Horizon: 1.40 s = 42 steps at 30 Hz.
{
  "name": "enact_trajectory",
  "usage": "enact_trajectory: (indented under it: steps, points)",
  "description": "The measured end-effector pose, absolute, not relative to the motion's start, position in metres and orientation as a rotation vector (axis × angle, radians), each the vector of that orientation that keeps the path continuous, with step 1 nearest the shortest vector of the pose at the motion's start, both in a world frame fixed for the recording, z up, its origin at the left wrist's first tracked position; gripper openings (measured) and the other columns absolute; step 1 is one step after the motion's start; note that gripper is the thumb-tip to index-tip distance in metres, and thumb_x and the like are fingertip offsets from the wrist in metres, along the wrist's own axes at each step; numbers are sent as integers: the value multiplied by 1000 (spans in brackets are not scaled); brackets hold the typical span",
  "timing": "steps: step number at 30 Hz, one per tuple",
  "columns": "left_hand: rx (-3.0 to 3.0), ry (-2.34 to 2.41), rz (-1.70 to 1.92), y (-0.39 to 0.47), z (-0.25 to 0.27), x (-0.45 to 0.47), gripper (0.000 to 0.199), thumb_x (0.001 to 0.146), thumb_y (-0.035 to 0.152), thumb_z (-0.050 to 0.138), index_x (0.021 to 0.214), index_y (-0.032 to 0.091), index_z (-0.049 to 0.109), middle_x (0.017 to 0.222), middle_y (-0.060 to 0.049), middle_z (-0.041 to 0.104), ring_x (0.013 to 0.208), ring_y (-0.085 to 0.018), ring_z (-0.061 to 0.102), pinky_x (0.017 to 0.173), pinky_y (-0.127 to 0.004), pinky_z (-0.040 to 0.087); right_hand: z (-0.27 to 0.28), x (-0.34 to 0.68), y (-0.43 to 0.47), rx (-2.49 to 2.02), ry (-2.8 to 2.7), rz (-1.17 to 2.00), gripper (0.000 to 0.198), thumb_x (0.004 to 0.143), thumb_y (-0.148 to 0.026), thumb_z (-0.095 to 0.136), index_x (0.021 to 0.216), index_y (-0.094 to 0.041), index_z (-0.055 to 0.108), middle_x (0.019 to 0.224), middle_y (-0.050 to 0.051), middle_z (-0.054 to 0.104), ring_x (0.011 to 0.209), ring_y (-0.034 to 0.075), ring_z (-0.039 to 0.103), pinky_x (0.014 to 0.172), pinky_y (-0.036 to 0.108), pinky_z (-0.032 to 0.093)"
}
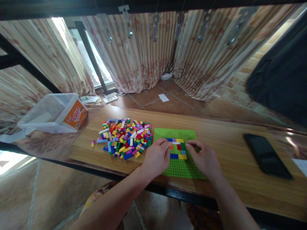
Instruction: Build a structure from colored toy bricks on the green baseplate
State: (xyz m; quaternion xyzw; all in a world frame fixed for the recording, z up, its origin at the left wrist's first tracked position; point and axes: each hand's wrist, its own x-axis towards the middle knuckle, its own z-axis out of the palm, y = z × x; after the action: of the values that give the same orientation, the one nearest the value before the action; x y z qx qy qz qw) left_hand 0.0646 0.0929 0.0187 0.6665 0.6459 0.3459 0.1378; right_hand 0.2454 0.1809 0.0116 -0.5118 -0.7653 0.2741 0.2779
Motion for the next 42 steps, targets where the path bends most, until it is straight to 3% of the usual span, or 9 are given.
enact_trajectory:
  steps: [5, 8, 11, 21, 42]
  points:
    - [1777, 1940, 1118, 100, 25, 53, 30, 85, 7, 49, 110, 17, 63, 107, -8, 65, 100, -19, 61, 92, -34, 52, 9, 244, 181, -1132, -2250, 656, 47, 79, -46, 65, 119, -22, 62, 132, 11, 59, 122, 28, 54, 104, 47, 40]
    - [1755, 1958, 1145, 103, 28, 49, 28, 86, 8, 50, 109, 14, 64, 106, -10, 65, 97, -19, 62, 89, -34, 53, 6, 241, 179, -1044, -2455, 640, 63, 74, -44, 71, 130, -23, 55, 141, 11, 51, 131, 30, 46, 108, 52, 36]
    - [1724, 1972, 1167, 105, 30, 47, 26, 85, 9, 51, 106, 13, 65, 104, -10, 65, 90, -18, 62, 85, -33, 53, 3, 238, 178, -1022, -2577, 565, 63, 77, -40, 69, 135, -24, 52, 142, 10, 51, 134, 31, 41, 110, 54, 32]
    - [1662, 2011, 1162, 109, 31, 41, 27, 85, 12, 52, 108, 14, 66, 100, -7, 65, 76, -15, 60, 72, -29, 52, 2, 244, 182, -996, -2614, 424, 65, 79, -41, 68, 138, -26, 47, 132, 10, 57, 123, 30, 49, 103, 50, 40]
    - [1754, 1980, 949, 108, 22, 59, 26, 87, 15, 52, 109, 17, 67, 105, -7, 65, 86, -17, 63, 86, -33, 53, 2, 234, 170, -994, -2571, 371, 66, 80, -45, 66, 139, -24, 44, 141, 12, 50, 130, 31, 46, 108, 54, 36]
